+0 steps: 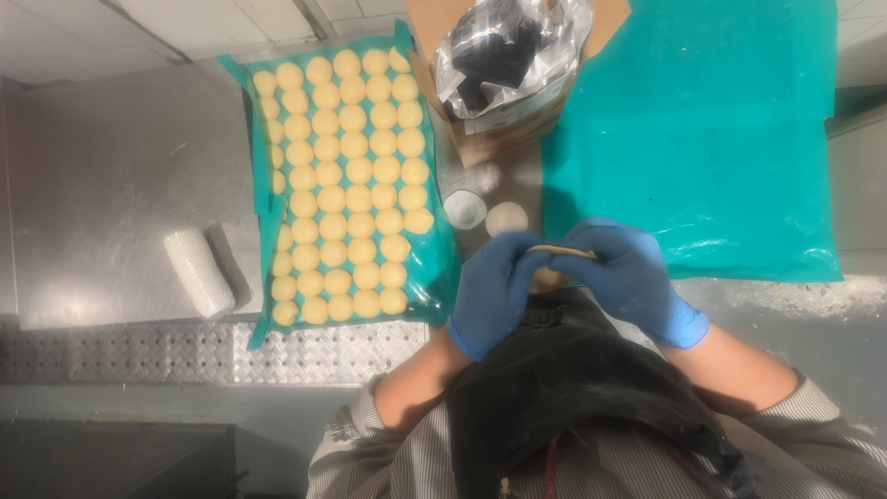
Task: Stuffing small portions of dough with a dark filling and rolling them into balls.
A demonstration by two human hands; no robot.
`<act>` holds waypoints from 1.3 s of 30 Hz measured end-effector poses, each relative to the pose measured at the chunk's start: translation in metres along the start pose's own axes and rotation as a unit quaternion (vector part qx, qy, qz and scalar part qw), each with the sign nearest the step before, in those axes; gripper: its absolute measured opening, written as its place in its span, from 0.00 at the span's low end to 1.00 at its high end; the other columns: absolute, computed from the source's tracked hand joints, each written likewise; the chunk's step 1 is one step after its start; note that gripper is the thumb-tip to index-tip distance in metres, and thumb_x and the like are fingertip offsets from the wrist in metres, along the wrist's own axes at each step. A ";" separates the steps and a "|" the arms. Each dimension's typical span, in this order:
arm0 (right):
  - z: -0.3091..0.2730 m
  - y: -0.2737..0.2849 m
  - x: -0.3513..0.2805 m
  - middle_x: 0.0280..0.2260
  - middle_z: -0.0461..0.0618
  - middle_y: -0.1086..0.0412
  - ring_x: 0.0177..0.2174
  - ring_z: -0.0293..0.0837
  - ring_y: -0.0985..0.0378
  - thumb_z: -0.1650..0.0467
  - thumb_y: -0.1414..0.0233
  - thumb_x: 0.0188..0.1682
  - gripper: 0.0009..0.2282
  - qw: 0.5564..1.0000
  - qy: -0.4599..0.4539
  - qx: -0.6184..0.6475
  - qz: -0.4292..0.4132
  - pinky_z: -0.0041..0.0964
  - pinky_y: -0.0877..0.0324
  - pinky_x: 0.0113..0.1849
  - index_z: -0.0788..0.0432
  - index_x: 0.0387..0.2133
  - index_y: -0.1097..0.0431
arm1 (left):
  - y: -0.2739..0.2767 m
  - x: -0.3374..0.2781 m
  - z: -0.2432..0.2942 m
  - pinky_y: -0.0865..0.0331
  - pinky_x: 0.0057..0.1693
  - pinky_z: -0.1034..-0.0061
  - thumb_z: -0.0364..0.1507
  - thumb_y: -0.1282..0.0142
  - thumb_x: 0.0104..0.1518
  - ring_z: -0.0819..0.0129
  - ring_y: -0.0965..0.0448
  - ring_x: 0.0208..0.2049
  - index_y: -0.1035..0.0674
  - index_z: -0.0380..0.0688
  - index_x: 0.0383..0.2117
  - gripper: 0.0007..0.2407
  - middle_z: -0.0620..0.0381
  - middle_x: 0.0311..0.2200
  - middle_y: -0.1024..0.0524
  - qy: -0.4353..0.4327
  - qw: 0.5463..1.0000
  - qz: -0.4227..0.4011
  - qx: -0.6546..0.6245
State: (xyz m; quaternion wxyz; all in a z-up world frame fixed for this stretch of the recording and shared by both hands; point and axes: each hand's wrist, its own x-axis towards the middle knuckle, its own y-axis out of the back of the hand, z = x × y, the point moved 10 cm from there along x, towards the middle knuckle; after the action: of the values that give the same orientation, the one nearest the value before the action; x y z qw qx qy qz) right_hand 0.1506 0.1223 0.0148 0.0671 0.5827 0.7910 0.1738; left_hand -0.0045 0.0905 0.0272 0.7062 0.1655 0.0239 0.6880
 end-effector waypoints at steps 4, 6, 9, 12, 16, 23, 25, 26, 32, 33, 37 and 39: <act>0.008 0.015 0.006 0.26 0.49 0.22 0.25 0.42 0.21 0.76 0.37 0.44 0.05 0.999 -0.008 0.036 0.017 0.36 0.27 0.34 0.61 0.20 0.22 | -0.002 0.003 -0.005 0.26 0.51 0.64 0.36 0.42 0.62 0.59 0.19 0.38 0.21 0.44 0.39 0.10 0.54 0.33 0.22 0.023 1.000 0.014 0.006; 0.018 0.021 0.006 0.27 0.52 0.22 0.25 0.42 0.22 0.79 0.39 0.45 0.05 0.998 -0.042 0.053 -0.001 0.38 0.27 0.35 0.63 0.21 0.22 | -0.007 0.005 -0.007 0.25 0.50 0.69 0.36 0.41 0.61 0.62 0.19 0.37 0.19 0.47 0.40 0.09 0.58 0.32 0.22 0.024 0.998 0.019 0.050; 0.026 0.022 0.012 0.35 0.57 0.23 0.37 0.46 0.22 0.78 0.37 0.38 0.13 0.992 -0.066 0.098 -0.045 0.45 0.28 0.46 0.66 0.39 0.21 | -0.019 0.011 -0.004 0.25 0.47 0.70 0.33 0.44 0.63 0.61 0.21 0.32 0.20 0.47 0.33 0.06 0.58 0.27 0.24 0.016 0.994 0.019 0.105; 0.022 0.021 0.018 0.35 0.57 0.22 0.35 0.50 0.19 0.77 0.34 0.37 0.13 0.996 -0.017 0.036 -0.081 0.47 0.26 0.42 0.63 0.38 0.19 | -0.026 0.009 0.002 0.28 0.42 0.75 0.33 0.42 0.63 0.66 0.25 0.29 0.20 0.50 0.31 0.05 0.64 0.25 0.27 -0.039 0.985 0.061 0.157; 0.035 0.033 0.030 0.28 0.55 0.23 0.29 0.45 0.19 0.78 0.34 0.38 0.05 0.994 -0.013 0.079 -0.074 0.40 0.26 0.36 0.63 0.28 0.19 | -0.033 0.009 -0.034 0.26 0.48 0.75 0.22 0.45 0.53 0.67 0.22 0.35 0.27 0.52 0.51 0.18 0.61 0.31 0.24 0.022 0.994 0.088 -0.055; -0.002 0.004 0.082 0.36 0.59 0.20 0.40 0.55 0.15 0.75 0.34 0.41 0.07 0.978 0.065 0.050 -0.192 0.48 0.23 0.43 0.63 0.33 0.18 | -0.033 0.027 -0.015 0.29 0.61 0.68 0.24 0.46 0.62 0.69 0.20 0.49 0.23 0.42 0.59 0.17 0.49 0.51 0.20 0.244 0.915 0.095 -0.307; -0.006 0.002 0.130 0.41 0.61 0.22 0.45 0.54 0.19 0.77 0.38 0.44 0.09 0.975 0.076 0.063 -0.197 0.47 0.26 0.48 0.66 0.38 0.21 | -0.028 0.012 -0.055 0.29 0.61 0.69 0.24 0.42 0.60 0.70 0.20 0.46 0.22 0.39 0.56 0.17 0.51 0.50 0.19 0.302 0.849 0.212 -0.379; -0.006 0.001 0.147 0.45 0.62 0.25 0.50 0.53 0.22 0.80 0.41 0.48 0.11 0.976 0.067 0.081 -0.191 0.47 0.29 0.53 0.69 0.44 0.25 | -0.031 -0.014 -0.080 0.30 0.61 0.71 0.25 0.38 0.58 0.71 0.20 0.44 0.20 0.36 0.54 0.16 0.53 0.48 0.18 0.368 0.757 0.307 -0.444; 0.069 -0.090 0.268 0.52 0.41 0.28 0.41 0.49 0.25 0.70 0.51 0.53 0.12 0.846 0.158 -0.351 -0.369 0.44 0.32 0.48 0.50 0.44 0.20 | -0.009 -0.022 -0.097 0.30 0.58 0.72 0.29 0.52 0.64 0.60 0.22 0.49 0.30 0.22 0.58 0.20 0.40 0.51 0.24 0.253 0.716 0.346 -0.551; 0.051 -0.095 0.257 0.52 0.41 0.28 0.41 0.49 0.25 0.70 0.51 0.53 0.12 0.845 0.156 -0.350 -0.373 0.44 0.32 0.48 0.50 0.44 0.20 | -0.007 -0.022 -0.096 0.30 0.58 0.72 0.29 0.52 0.64 0.60 0.22 0.49 0.30 0.22 0.58 0.20 0.40 0.51 0.24 0.256 0.713 0.349 -0.552; 0.118 -0.087 0.267 0.47 0.44 0.30 0.51 0.46 0.34 0.64 0.44 0.41 0.18 0.908 -0.140 -0.253 -0.304 0.38 0.46 0.56 0.51 0.47 0.29 | 0.006 -0.026 -0.091 0.31 0.60 0.67 0.35 0.55 0.65 0.58 0.24 0.53 0.31 0.28 0.60 0.23 0.43 0.55 0.26 0.228 0.681 0.371 -0.589; 0.181 -0.092 0.286 0.58 0.45 0.32 0.59 0.47 0.37 0.64 0.44 0.42 0.27 0.902 -0.144 -0.247 -0.324 0.38 0.51 0.61 0.52 0.60 0.33 | 0.009 -0.028 -0.095 0.29 0.57 0.69 0.38 0.59 0.67 0.60 0.24 0.51 0.31 0.29 0.60 0.23 0.44 0.54 0.26 0.234 0.682 0.371 -0.585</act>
State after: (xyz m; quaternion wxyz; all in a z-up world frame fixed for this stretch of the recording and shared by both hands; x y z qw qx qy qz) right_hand 0.0348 0.4046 -0.1580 0.3746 0.2776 0.8496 0.2467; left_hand -0.0392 0.0823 -0.0654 0.3171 -0.4525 -0.2824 0.7842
